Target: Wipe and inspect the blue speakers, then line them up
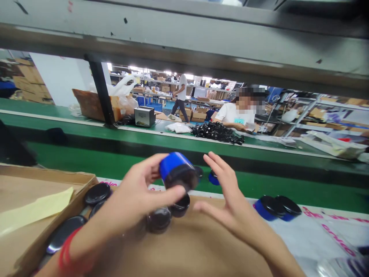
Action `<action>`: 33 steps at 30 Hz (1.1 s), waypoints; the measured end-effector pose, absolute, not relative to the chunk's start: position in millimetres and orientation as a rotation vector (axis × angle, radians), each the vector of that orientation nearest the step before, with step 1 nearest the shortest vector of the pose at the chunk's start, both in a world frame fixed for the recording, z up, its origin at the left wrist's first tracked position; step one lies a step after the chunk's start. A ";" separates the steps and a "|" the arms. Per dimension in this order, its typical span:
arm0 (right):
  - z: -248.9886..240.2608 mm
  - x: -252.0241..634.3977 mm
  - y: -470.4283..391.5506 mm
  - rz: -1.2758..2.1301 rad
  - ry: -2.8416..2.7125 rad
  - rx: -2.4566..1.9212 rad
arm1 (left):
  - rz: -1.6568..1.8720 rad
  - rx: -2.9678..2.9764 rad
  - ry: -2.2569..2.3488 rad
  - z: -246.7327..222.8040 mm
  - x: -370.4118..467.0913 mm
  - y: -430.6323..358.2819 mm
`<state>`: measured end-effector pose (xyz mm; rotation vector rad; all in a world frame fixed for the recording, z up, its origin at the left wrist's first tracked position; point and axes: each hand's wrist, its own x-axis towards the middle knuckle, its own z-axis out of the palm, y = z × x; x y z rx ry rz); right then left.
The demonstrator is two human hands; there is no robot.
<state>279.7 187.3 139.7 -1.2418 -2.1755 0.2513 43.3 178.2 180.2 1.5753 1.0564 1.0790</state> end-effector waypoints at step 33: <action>82.8 291.3 289.3 0.197 -2.401 -1.780 | 0.215 2.249 1.426 97.0 48.7 329.8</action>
